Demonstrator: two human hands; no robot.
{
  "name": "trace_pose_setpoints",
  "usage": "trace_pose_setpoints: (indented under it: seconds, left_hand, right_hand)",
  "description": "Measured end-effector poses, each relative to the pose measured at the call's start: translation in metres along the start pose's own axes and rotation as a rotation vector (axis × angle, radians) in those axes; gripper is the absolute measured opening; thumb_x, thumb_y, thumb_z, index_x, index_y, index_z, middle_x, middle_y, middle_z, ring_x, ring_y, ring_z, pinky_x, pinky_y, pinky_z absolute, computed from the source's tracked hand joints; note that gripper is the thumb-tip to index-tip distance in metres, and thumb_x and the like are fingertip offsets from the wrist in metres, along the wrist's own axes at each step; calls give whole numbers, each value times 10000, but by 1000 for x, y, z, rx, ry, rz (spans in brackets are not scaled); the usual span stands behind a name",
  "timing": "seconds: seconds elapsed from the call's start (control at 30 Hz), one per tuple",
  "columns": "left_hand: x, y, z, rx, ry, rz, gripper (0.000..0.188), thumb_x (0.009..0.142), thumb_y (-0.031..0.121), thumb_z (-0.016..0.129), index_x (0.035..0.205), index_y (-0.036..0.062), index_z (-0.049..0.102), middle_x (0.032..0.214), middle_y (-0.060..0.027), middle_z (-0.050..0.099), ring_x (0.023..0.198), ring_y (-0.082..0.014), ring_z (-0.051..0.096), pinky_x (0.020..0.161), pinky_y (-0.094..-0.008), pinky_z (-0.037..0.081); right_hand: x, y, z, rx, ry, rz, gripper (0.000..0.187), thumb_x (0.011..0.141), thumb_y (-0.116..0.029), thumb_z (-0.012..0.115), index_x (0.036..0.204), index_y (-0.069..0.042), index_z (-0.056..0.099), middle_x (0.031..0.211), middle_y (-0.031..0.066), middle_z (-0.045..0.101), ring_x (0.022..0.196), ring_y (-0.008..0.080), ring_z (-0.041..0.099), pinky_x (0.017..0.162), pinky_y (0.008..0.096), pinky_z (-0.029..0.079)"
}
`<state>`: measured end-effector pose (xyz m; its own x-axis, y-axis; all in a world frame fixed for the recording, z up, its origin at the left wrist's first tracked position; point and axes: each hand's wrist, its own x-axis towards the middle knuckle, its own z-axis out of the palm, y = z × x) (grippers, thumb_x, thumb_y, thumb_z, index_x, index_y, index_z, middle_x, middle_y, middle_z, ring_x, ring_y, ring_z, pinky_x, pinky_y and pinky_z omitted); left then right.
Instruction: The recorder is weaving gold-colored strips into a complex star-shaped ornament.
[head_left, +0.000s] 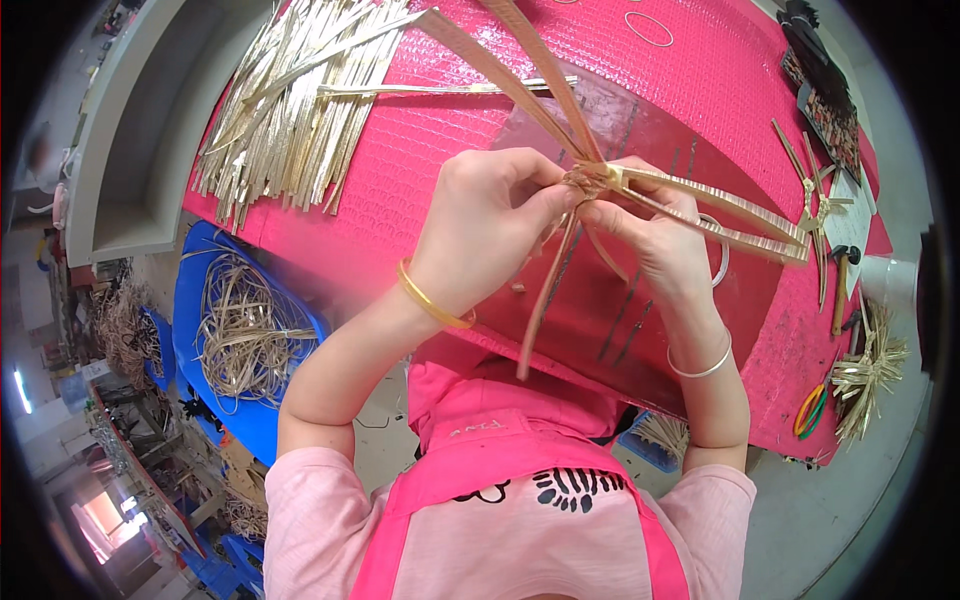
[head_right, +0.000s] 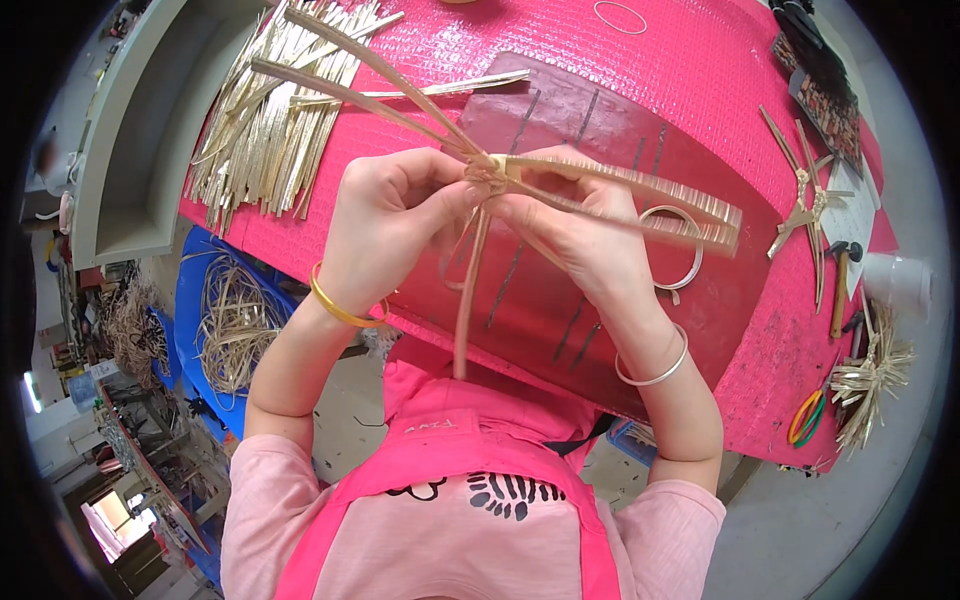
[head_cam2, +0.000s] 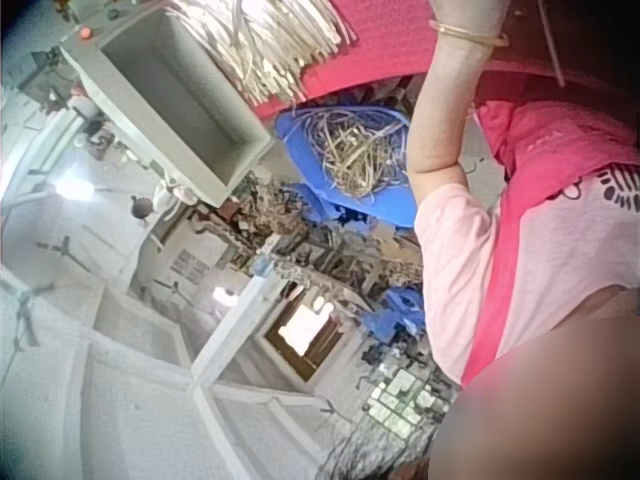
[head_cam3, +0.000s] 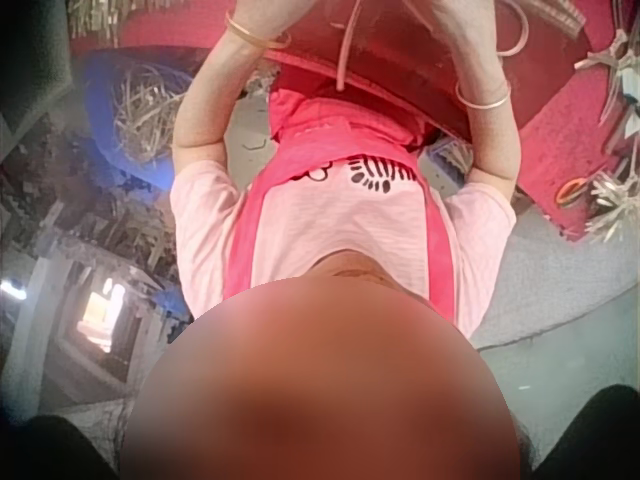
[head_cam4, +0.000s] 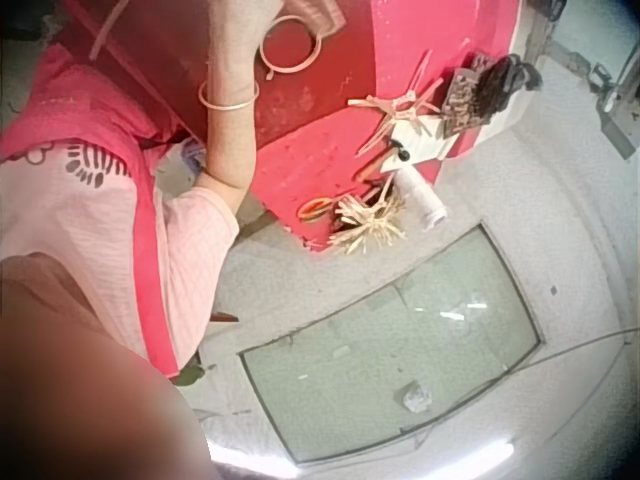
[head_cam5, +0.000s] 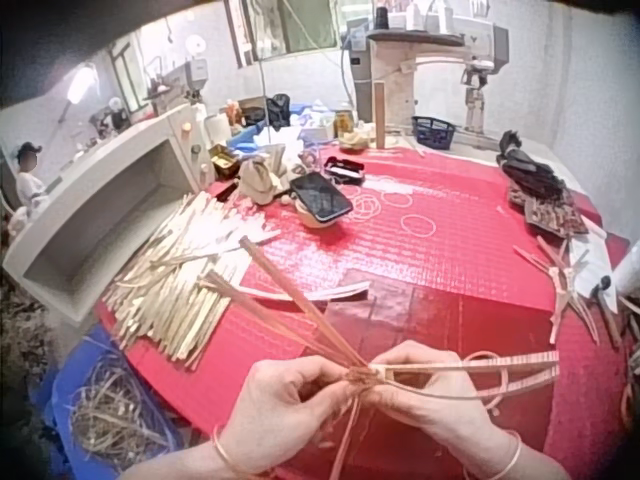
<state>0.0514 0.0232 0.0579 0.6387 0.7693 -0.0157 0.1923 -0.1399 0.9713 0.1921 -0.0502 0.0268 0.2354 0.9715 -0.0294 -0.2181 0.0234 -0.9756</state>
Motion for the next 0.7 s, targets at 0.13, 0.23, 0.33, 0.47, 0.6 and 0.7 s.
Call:
trace_pose_setpoints:
  seconds: [0.13,0.23,0.33,0.47,0.6,0.7]
  left_hand:
    - [2,2,-7,-157,-102,-193,121,749,61,548,782,-50,585,529,-65,541,456,-88,519,351,-215,386]
    - [1,4,-13,-269,-177,-220,131,733,45,550,812,-51,591,543,-78,551,493,-95,539,391,-229,415]
    - [5,-6,-14,-26,-169,48,158,695,33,560,829,-40,599,582,-93,564,512,-133,553,449,-255,440]
    - [9,-8,-16,279,-101,250,149,653,36,574,785,-25,606,623,-113,573,523,-184,563,508,-278,450]
    - [4,-7,-11,507,-49,514,92,696,1,578,777,-37,598,656,-88,590,582,-83,560,516,-215,436]
    - [-11,-1,3,-21,30,-15,111,722,34,582,800,-44,593,637,-38,589,522,-65,516,476,-197,404]
  right_hand:
    - [-3,-6,4,-70,6,30,131,726,-41,593,837,29,600,734,48,595,676,94,556,572,189,448]
    - [-6,-8,9,-221,71,3,84,748,-43,566,796,10,611,690,41,597,651,78,548,567,172,425]
    - [-8,-14,10,-380,97,-64,87,763,-61,556,783,10,600,686,45,595,637,74,543,564,180,428]
    - [-11,-15,4,-102,32,164,112,772,-77,548,791,33,562,710,67,591,626,92,548,567,210,448]
    - [-8,-2,-5,441,-128,295,140,772,-83,553,816,49,542,726,83,587,624,110,555,584,216,458]
    - [-11,-1,2,290,-65,189,132,774,-71,549,826,50,543,730,93,588,643,126,569,600,210,459]
